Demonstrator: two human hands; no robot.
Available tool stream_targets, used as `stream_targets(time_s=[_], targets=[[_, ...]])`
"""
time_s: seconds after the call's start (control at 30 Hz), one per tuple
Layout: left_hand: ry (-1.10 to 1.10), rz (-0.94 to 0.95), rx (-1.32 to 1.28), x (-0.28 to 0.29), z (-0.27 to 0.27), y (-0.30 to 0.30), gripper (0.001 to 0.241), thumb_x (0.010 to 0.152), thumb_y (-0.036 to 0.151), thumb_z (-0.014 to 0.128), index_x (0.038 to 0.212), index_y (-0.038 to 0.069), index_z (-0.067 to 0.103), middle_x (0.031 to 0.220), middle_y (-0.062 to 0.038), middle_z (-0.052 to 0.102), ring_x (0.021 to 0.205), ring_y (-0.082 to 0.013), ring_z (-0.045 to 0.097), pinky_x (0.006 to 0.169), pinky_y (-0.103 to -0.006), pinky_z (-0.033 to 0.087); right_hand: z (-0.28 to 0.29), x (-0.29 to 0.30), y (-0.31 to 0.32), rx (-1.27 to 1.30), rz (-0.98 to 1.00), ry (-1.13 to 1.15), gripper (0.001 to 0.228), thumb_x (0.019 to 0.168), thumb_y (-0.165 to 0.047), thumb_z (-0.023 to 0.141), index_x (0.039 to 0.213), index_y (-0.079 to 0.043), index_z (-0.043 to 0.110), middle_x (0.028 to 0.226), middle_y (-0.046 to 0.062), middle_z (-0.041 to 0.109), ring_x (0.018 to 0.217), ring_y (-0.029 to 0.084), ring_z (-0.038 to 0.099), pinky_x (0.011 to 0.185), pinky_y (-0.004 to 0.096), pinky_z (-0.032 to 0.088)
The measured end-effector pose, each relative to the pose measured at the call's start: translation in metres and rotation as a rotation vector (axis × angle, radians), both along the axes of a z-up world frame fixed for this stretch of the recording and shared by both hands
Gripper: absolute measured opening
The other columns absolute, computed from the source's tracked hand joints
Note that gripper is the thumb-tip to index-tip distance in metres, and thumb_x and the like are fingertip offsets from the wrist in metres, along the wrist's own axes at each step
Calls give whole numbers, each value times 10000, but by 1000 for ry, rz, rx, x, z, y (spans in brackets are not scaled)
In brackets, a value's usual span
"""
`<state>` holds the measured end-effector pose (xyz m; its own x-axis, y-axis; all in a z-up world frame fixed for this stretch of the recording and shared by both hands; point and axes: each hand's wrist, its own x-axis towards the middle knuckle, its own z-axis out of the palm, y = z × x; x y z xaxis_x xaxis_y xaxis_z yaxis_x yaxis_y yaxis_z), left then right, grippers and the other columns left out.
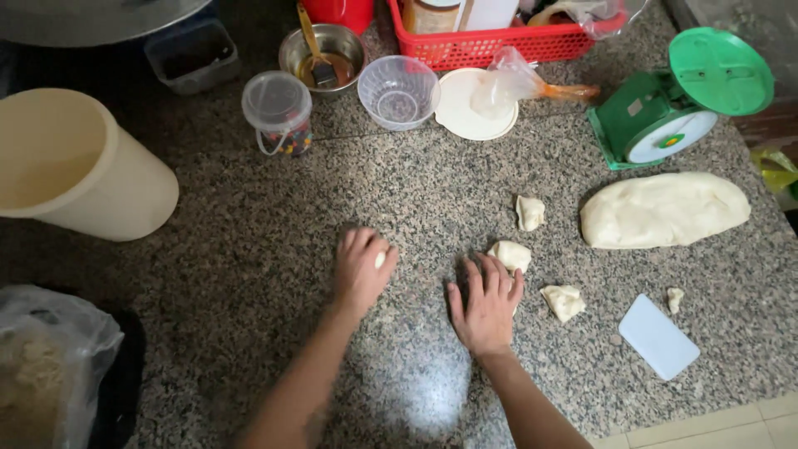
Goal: Portioning and shaping dough using a scale and cutters at a bakery workstation.
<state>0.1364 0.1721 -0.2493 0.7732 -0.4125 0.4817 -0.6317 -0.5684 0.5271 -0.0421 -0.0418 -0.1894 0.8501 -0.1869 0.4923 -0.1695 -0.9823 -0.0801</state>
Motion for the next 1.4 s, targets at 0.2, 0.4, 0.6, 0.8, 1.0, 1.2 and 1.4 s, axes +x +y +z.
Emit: stream_targets(time_s=[0.2, 0.4, 0.6, 0.8, 1.0, 1.2, 1.4], targets=[[97, -138, -46, -91, 55, -5, 232, 994, 320, 842, 968, 96, 787, 1266, -88, 683, 1304, -328, 590, 1193, -491, 416, 13, 0, 7, 36, -44, 102, 623, 1160, -532, 518, 1593, -93, 612, 1607, 147, 598, 1609, 350, 479, 1425, 691, 170], [-12, 17, 13, -13, 16, 11, 212, 962, 278, 914, 964, 139, 755, 1148, -41, 683, 1090, -249, 619, 979, -434, 546, 7, -1, 5, 42, -65, 130, 646, 1169, -560, 474, 1611, -109, 607, 1631, 142, 586, 1627, 348, 461, 1438, 686, 155], [141, -131, 96, -78, 18, -4, 345, 1075, 502, 757, 1049, 159, 787, 1248, -21, 676, 1298, -283, 556, 1207, -520, 396, 16, -1, 9, 59, -48, 65, 598, 1138, -501, 579, 1594, -115, 601, 1625, 126, 587, 1620, 339, 467, 1434, 684, 159], [160, 163, 97, -21, 10, -1, 219, 1043, 431, 831, 1035, 216, 789, 1211, 10, 699, 1144, -237, 593, 1013, -466, 557, 16, -1, 9, 46, -37, 40, 585, 1130, -497, 597, 1580, -125, 631, 1604, 115, 613, 1608, 330, 483, 1448, 659, 163], [170, -77, 66, -91, 14, 7, 311, 1079, 456, 742, 1151, 159, 798, 1328, -40, 727, 1331, -291, 576, 1177, -493, 473, -1, -2, 1, -7, -29, 19, 621, 1149, -537, 553, 1608, -123, 610, 1617, 127, 603, 1606, 334, 477, 1442, 685, 175], [262, 174, 56, -53, 32, 9, 301, 987, 403, 895, 1165, 175, 809, 1399, -72, 725, 1348, -331, 597, 1132, -527, 590, 12, -5, 7, 3, -11, -36, 607, 1103, -467, 667, 1577, -89, 643, 1585, 144, 635, 1554, 344, 530, 1410, 686, 232], [461, -125, 261, -80, 52, 49, 557, 1101, 313, 718, 1637, 209, 609, 1558, -107, 639, 1322, -296, 612, 960, -439, 673, -6, -9, -7, 46, -96, -124, 585, 1158, -488, 551, 1570, -75, 598, 1571, 125, 622, 1542, 338, 515, 1424, 685, 209]])
